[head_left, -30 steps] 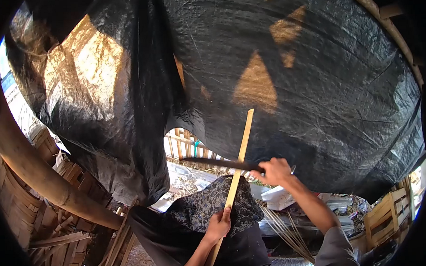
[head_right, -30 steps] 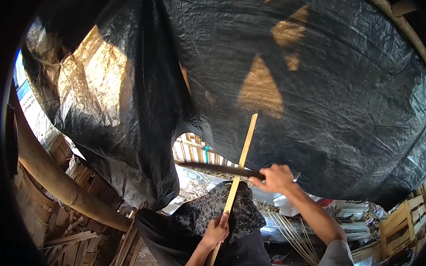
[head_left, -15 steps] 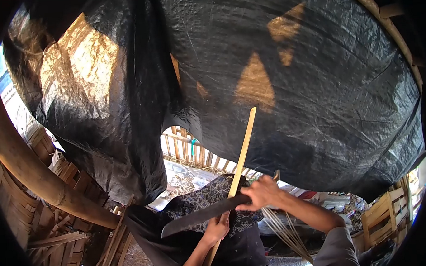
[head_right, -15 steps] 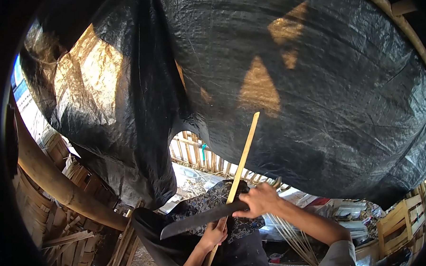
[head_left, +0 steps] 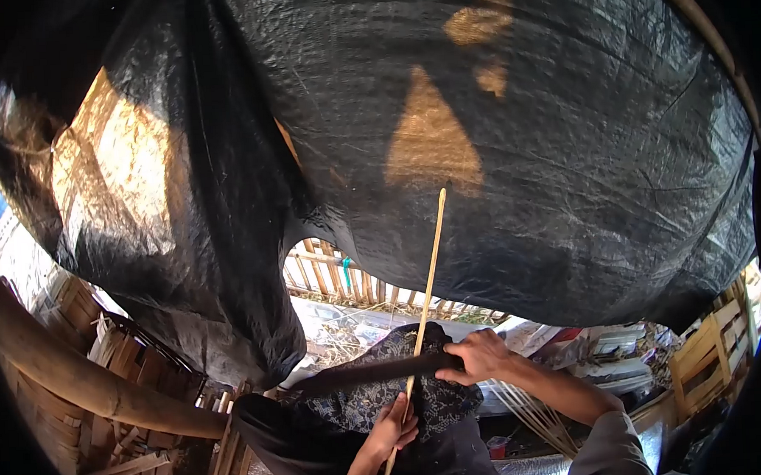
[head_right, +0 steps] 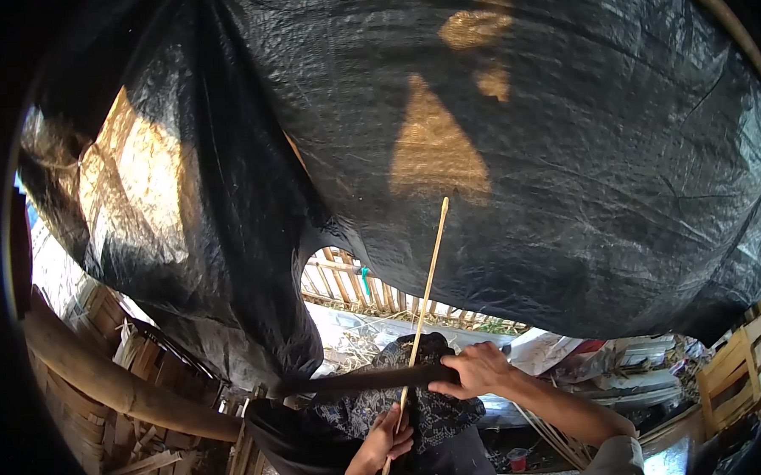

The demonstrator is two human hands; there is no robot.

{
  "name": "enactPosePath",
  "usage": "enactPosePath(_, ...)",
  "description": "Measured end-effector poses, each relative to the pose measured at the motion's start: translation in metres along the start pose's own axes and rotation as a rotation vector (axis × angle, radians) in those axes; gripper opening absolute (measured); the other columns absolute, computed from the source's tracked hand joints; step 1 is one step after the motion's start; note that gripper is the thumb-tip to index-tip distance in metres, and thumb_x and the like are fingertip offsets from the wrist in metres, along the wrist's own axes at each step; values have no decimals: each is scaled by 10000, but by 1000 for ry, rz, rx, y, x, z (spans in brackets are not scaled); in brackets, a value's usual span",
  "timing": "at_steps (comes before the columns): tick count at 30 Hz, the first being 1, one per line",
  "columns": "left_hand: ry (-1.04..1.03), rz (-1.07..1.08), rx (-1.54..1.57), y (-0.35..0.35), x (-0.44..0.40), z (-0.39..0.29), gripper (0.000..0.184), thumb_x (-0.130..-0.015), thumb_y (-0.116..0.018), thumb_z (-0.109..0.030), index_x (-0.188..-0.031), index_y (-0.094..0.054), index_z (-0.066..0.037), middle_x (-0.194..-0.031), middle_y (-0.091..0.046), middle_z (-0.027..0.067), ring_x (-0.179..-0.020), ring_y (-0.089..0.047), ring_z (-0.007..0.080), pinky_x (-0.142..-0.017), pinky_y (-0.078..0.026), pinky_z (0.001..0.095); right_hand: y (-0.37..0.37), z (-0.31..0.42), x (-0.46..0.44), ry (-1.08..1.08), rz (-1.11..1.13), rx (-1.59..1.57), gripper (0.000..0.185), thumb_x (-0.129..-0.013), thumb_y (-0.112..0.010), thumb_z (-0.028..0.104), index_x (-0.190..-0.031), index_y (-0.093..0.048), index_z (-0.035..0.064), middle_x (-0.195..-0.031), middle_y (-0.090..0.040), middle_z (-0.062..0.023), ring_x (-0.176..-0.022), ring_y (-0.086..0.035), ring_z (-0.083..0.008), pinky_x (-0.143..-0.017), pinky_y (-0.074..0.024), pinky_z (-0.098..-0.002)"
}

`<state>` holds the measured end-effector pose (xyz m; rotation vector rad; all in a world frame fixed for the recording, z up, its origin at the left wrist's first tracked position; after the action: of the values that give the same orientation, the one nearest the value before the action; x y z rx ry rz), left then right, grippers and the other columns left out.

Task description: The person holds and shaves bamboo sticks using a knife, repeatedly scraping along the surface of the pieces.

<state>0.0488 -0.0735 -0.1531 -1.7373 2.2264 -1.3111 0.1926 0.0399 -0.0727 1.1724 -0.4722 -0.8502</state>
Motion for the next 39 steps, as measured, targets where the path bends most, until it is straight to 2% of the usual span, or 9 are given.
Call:
enactPosePath(3,15,-23,-8,4,2,3,467,-961,-312,-452,-652,-331,-103,-489,-223,-35,-354,-175,78,-316,-188,231,17,8,2,227,-56,484,561,-754,-487,685,-699,-657,153,-445,-518,-71,-389,-545,-195,-403,-446,-377)
enactPosePath(8,6,-29,-3,6,1,7,498,-940,-300,-516,-649,-334,-113,-485,-218,-37,-351,-177,73,-313,-184,223,34,-74,-14,-345,-154,40,603,-843,-433,587,-787,-669,35,-622,-604,-190,-627,-627,-360,-628,-506,-470)
enactPosePath(13,17,-134,-83,3,6,4,493,-947,-301,-499,-637,-335,-117,-472,-232,-34,-342,-175,71,-310,-188,216,9,-69,12,-494,120,-215,577,-849,-422,584,-811,-669,64,-673,-624,-169,-667,-636,-346,-632,-515,-436)
enactPosePath(17,-1,-96,-103,2,6,5,484,-948,-308,-494,-638,-334,-123,-488,-232,-39,-355,-188,67,-321,-187,218,-20,-26,48,-158,57,41,648,-765,-433,708,-826,-666,107,-674,-626,-182,-701,-648,-350,-702,-514,-468)
enactPosePath(19,1,-109,-176,-2,10,5,477,-947,-311,-494,-639,-334,-131,-500,-233,-44,-370,-203,64,-334,-196,218,-16,-2,54,-63,113,240,604,-696,-539,696,-809,-688,121,-565,-598,-110,-570,-632,-288,-644,-509,-396)
enactPosePath(21,19,-290,-267,2,14,6,456,-943,-319,-502,-651,-336,-152,-529,-231,-57,-417,-229,58,-375,-212,216,-12,-5,56,36,-43,310,700,-720,-412,777,-787,-670,129,-555,-585,-148,-503,-620,-223,-474,-495,-373)
enactPosePath(28,30,-333,-301,5,16,10,478,-922,-306,-560,-675,-342,-153,-537,-241,-52,-448,-234,67,-409,-220,221,13,-67,33,-407,-166,-121,582,-823,-443,619,-784,-677,88,-619,-611,-141,-617,-638,-349,-643,-510,-463)
enactPosePath(35,108,-122,-247,8,15,11,510,-898,-277,-615,-706,-357,-150,-535,-249,-53,-446,-239,67,-406,-218,219,6,-9,55,41,-64,274,633,-776,-442,695,-739,-676,108,-443,-516,-108,-461,-604,-270,-510,-517,-412)
enactPosePath(39,138,-132,-289,4,19,12,532,-882,-249,-647,-739,-364,-148,-564,-269,-51,-445,-240,64,-406,-232,208,11,-30,39,-81,50,196,565,-766,-503,643,-774,-672,104,-551,-590,-133,-560,-625,-326,-598,-507,-462)
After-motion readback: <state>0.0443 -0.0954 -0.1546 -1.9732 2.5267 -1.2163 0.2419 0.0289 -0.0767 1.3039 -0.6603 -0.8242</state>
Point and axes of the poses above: each hand's wrist, its own x-axis away from the middle knuckle, its own y-axis out of the back of the hand, z = x × y, the point moved 6 cm from there along -x, towards the middle knuckle
